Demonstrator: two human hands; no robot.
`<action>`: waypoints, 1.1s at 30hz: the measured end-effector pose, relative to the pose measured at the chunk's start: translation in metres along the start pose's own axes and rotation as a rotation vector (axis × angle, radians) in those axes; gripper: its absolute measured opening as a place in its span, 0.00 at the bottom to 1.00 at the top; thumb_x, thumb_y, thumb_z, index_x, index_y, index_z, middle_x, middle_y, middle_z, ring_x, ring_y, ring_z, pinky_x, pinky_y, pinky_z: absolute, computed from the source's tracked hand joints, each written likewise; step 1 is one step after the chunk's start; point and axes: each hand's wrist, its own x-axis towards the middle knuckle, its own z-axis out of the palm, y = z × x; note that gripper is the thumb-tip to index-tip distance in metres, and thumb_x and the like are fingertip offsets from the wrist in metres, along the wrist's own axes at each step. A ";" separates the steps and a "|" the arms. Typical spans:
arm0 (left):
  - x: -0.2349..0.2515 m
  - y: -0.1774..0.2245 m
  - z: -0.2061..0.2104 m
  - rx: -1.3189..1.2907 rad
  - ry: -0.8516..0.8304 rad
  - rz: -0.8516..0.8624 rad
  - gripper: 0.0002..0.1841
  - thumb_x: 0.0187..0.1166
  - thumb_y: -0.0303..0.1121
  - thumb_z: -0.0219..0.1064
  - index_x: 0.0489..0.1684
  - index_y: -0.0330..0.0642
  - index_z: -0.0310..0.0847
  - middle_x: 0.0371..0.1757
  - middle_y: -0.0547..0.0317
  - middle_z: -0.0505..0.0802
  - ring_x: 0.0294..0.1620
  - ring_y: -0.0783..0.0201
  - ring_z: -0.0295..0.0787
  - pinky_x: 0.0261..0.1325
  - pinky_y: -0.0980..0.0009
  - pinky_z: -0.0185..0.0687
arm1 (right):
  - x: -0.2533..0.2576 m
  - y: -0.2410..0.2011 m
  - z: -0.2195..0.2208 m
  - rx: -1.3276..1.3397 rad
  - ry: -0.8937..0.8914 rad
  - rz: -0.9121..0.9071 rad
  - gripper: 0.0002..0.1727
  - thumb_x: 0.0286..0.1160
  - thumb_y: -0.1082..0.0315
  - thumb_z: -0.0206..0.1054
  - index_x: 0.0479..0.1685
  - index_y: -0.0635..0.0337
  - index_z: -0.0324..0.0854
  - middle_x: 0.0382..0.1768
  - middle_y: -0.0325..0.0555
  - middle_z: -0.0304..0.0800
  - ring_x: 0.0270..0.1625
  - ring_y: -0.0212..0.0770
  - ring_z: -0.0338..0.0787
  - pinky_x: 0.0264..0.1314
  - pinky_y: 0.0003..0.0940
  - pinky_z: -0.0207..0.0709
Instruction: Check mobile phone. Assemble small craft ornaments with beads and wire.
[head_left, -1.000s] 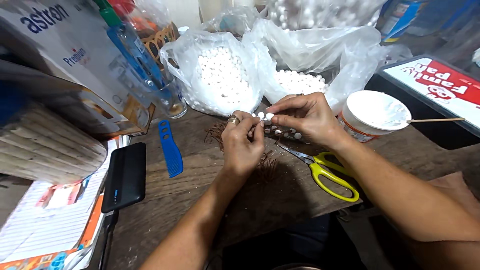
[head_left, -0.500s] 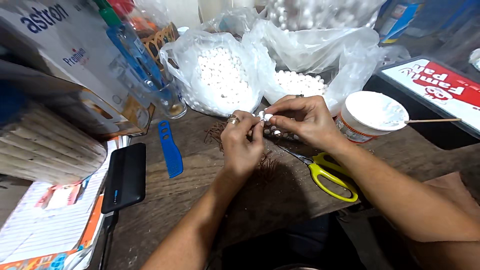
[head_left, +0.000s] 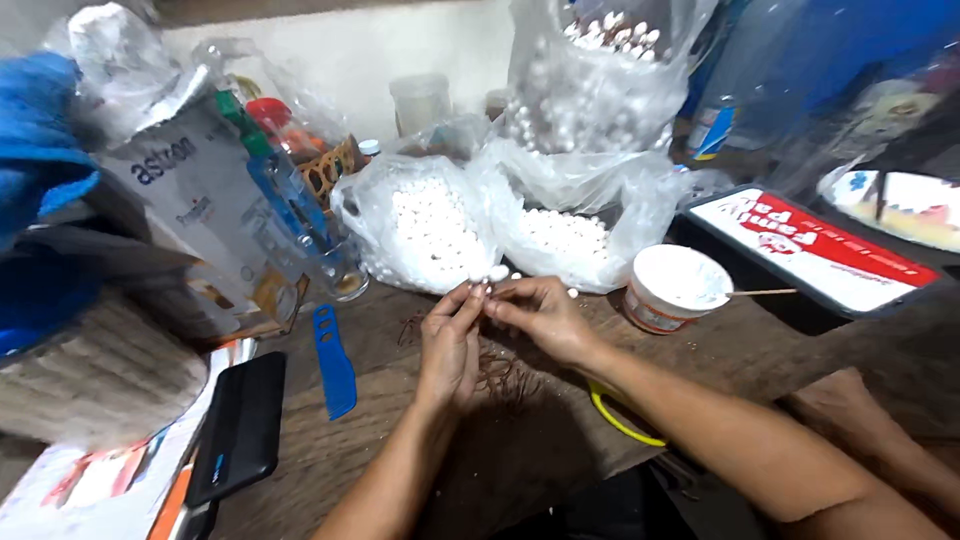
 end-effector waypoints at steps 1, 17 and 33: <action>0.001 -0.001 0.000 0.008 -0.017 0.020 0.14 0.84 0.17 0.55 0.33 0.37 0.87 0.34 0.61 0.93 0.38 0.71 0.90 0.51 0.74 0.88 | 0.000 -0.001 -0.004 -0.034 0.012 -0.070 0.04 0.74 0.75 0.70 0.37 0.68 0.89 0.33 0.36 0.91 0.33 0.18 0.85 0.40 0.16 0.81; 0.005 -0.007 -0.010 0.228 -0.125 0.131 0.13 0.77 0.21 0.57 0.50 0.29 0.87 0.52 0.56 0.93 0.49 0.69 0.90 0.53 0.74 0.87 | 0.140 -0.181 -0.166 -0.884 0.577 -0.147 0.28 0.82 0.54 0.66 0.65 0.73 0.80 0.61 0.64 0.86 0.62 0.53 0.86 0.70 0.53 0.74; 0.020 -0.006 -0.023 0.349 -0.124 0.207 0.12 0.86 0.29 0.58 0.51 0.34 0.87 0.52 0.60 0.93 0.51 0.72 0.90 0.54 0.74 0.85 | -0.006 -0.007 -0.086 -0.944 -0.168 -0.084 0.05 0.73 0.70 0.74 0.34 0.63 0.90 0.29 0.46 0.89 0.31 0.38 0.86 0.40 0.40 0.80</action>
